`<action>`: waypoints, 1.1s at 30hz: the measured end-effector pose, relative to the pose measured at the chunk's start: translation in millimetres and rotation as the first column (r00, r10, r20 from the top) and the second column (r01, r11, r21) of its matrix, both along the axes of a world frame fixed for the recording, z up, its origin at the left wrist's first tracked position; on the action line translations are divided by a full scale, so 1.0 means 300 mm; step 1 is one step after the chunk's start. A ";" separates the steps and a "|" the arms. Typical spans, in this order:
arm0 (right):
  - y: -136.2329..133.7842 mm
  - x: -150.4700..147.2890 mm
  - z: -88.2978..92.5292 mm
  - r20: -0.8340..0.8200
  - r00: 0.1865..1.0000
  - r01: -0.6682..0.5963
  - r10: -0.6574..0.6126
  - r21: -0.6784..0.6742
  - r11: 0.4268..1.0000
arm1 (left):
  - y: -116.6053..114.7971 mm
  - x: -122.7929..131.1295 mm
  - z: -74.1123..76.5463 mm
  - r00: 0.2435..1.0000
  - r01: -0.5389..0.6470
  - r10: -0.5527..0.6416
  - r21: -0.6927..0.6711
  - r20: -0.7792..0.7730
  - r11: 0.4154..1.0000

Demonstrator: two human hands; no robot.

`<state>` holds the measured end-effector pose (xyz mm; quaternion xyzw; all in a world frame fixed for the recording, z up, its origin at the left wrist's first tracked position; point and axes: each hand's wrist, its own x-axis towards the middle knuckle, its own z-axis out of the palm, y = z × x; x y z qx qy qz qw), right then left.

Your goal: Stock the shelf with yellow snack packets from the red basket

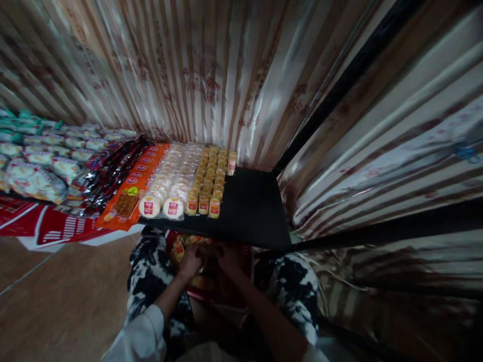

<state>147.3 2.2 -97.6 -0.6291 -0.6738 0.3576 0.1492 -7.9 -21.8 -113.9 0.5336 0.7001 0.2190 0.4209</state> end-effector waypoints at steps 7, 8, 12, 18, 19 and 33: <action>-0.047 0.084 0.030 -0.378 0.893 0.147 -0.246 -0.272 0.951 | -0.097 0.011 0.103 0.987 0.115 -0.129 0.139 0.098 0.984; -0.054 0.092 0.042 -0.405 0.862 0.166 -0.306 -0.343 0.924 | -0.110 0.015 0.116 0.984 0.116 -0.135 0.160 0.116 0.980; -0.074 0.119 0.131 -0.507 0.737 0.197 -0.447 -0.473 0.859 | -0.135 0.037 0.177 0.974 0.103 -0.138 0.188 0.181 0.977; -0.078 0.146 0.258 -0.624 0.622 0.181 -0.474 -0.474 0.862 | -0.103 0.058 0.323 0.960 0.150 -0.193 0.209 0.202 0.966; -0.074 0.151 0.266 -0.638 0.614 0.165 -0.465 -0.472 0.866 | -0.093 0.060 0.351 0.959 0.160 -0.203 0.213 0.198 0.964; -0.027 0.217 0.447 -0.187 0.978 0.004 0.089 0.448 0.894 | 0.128 0.068 0.630 0.808 0.588 -0.556 0.205 -0.196 0.782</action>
